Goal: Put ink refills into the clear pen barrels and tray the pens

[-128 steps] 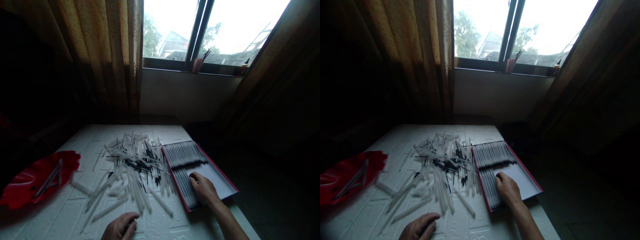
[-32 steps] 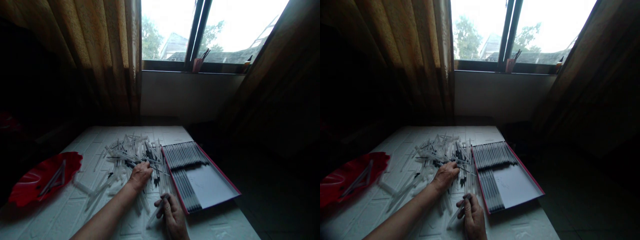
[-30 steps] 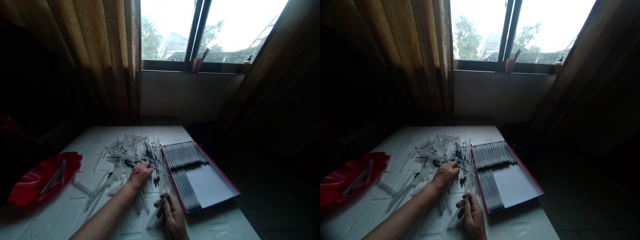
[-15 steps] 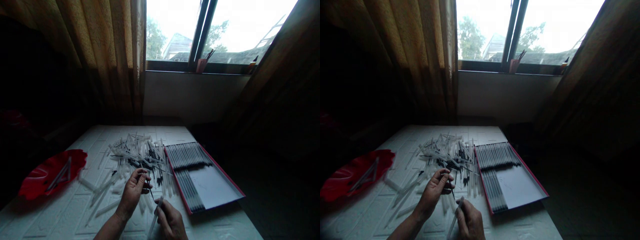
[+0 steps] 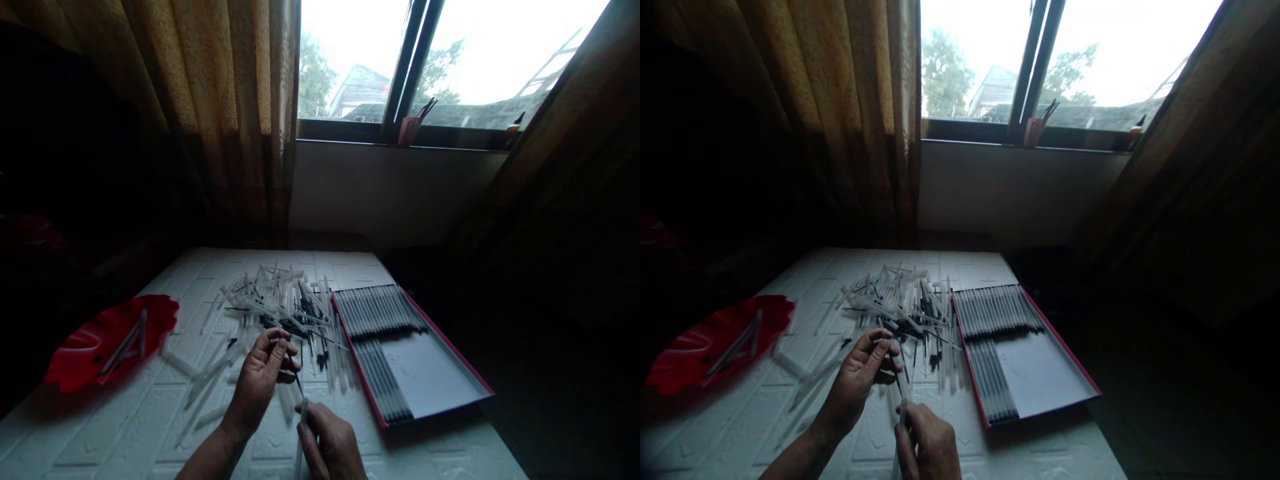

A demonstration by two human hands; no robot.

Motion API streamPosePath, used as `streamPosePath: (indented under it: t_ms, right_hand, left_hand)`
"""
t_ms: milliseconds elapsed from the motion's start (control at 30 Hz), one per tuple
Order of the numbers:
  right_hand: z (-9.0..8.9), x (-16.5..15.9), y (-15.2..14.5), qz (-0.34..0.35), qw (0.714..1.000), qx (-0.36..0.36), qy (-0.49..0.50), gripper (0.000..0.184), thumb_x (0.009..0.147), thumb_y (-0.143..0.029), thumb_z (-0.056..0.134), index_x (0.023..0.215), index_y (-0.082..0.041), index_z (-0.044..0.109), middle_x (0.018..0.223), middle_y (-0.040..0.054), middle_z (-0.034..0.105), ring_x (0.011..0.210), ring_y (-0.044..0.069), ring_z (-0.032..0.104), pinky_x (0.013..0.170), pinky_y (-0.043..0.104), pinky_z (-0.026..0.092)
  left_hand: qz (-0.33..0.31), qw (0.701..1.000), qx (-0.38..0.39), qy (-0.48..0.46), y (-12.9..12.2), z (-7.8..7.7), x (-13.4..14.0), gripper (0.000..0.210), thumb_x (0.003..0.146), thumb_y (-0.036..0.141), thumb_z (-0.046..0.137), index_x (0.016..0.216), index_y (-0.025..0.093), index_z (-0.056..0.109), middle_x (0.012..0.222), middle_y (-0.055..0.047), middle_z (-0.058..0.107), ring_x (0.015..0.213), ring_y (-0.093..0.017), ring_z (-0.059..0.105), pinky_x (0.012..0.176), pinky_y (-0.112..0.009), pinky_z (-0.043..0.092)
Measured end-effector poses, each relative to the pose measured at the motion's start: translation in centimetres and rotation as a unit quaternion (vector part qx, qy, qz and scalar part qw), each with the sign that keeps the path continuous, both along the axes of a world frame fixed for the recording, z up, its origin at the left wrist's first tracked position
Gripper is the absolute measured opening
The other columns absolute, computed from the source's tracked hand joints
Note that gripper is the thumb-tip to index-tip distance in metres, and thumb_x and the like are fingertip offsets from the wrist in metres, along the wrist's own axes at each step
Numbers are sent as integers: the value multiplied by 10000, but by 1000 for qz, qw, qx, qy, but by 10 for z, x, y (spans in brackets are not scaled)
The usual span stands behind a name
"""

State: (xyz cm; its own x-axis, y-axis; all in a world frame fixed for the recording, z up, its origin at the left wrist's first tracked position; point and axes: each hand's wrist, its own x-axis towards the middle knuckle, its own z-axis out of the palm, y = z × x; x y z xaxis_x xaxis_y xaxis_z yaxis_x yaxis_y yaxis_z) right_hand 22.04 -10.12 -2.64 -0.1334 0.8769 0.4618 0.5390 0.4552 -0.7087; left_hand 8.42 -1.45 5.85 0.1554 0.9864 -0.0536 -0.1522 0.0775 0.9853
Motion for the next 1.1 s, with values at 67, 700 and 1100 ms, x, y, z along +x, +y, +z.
streamPosePath:
  t_ms: [67, 700, 1100]
  right_hand:
    - [1, -1, 0, -2, 1000, 3, -3, 214, 901, -188, 474, 1064, -210, 610, 800, 40, 700, 682, 169, 685, 631, 205, 516]
    - [32, -9, 1, -37, 992, 77, -95, 189, 929, -188, 397, 815, -209, 546, 638, -3, 583, 505, 132, 563, 482, 214, 374]
    - [31, 25, 5, -112, 984, 108, -82, 216, 963, -174, 419, 1112, -198, 574, 883, 63, 665, 719, 183, 662, 624, 256, 502]
  left_hand:
    - [-4, 1000, 1, 2, -1, 0, 1, 452, 764, 606, 650, 967, 222, 527, 753, 44, 620, 604, -130, 669, 491, -207, 503]
    - [-113, 968, 166, 153, -14, 10, -4, 224, 921, 414, 541, 987, 212, 612, 718, 11, 673, 585, -131, 663, 537, -204, 508]
    - [-136, 899, 256, 329, -20, -14, -7, 200, 879, 262, 583, 1051, 251, 685, 1031, -14, 757, 915, -176, 704, 846, -251, 537]
